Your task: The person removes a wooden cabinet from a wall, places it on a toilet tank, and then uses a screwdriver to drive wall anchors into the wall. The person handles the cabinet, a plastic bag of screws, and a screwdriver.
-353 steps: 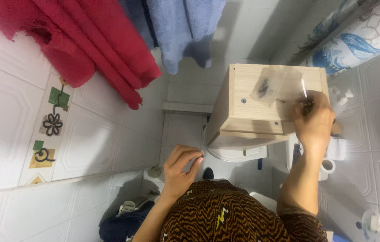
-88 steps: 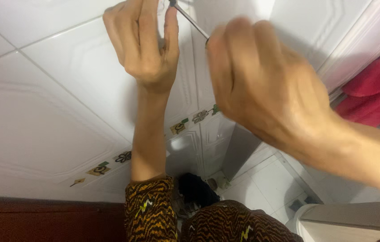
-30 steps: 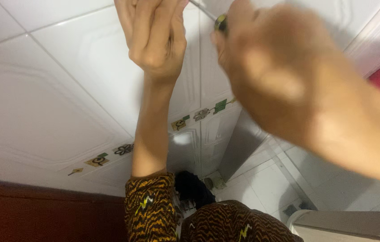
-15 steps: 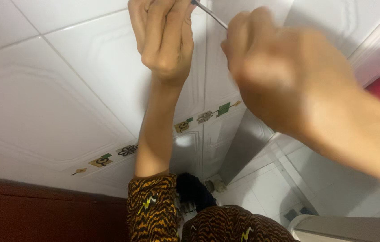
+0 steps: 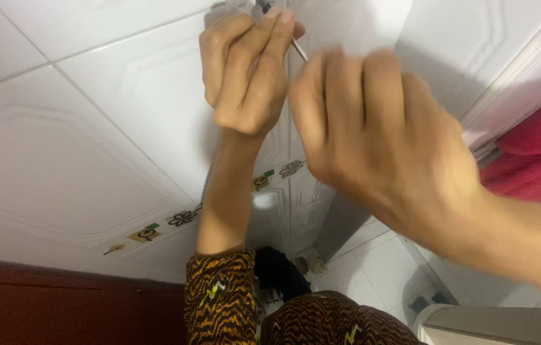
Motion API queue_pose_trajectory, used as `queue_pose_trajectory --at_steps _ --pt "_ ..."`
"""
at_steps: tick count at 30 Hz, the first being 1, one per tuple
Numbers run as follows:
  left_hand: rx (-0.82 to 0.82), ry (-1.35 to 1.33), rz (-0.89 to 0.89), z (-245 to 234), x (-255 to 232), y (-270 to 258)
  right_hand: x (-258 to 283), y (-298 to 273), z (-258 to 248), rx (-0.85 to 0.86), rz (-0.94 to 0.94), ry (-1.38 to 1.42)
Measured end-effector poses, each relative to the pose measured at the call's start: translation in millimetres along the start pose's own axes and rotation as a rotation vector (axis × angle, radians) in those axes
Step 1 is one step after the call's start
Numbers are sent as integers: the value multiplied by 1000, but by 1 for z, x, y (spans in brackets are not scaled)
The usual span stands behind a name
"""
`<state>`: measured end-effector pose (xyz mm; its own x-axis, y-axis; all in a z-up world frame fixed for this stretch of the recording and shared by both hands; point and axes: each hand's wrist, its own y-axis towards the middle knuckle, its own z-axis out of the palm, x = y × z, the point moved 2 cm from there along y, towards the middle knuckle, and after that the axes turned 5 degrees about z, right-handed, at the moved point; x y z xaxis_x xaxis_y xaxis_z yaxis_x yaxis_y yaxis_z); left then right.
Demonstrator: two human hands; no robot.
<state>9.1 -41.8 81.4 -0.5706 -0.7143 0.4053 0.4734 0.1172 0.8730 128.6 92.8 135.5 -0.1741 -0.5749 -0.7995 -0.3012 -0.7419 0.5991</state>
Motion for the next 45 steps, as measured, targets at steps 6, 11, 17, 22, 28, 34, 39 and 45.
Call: queue_pose_trajectory --at_steps 6,11,17,22,28,34,39,45 --pt "14 -25 3 2 3 -3 -17 10 1 69 -332 -118" --pt "5 -43 -76 -5 -15 -1 -1 8 -1 166 12 231" --pt "-21 -102 -66 -9 -10 5 -3 -4 2 107 29 301" --pt "19 -122 -32 -10 -10 8 -14 -2 0 10 -305 -120" --pt "7 -122 -65 -11 -14 6 -9 1 -2 181 -61 157" --pt "-8 -121 -75 -8 -11 8 -7 -5 3 278 -22 312" --pt "-18 -110 -46 -7 -12 12 -21 -12 -6 -38 -342 -206" --pt "-8 -139 -47 -8 -8 11 -15 -11 1 65 -247 -140"
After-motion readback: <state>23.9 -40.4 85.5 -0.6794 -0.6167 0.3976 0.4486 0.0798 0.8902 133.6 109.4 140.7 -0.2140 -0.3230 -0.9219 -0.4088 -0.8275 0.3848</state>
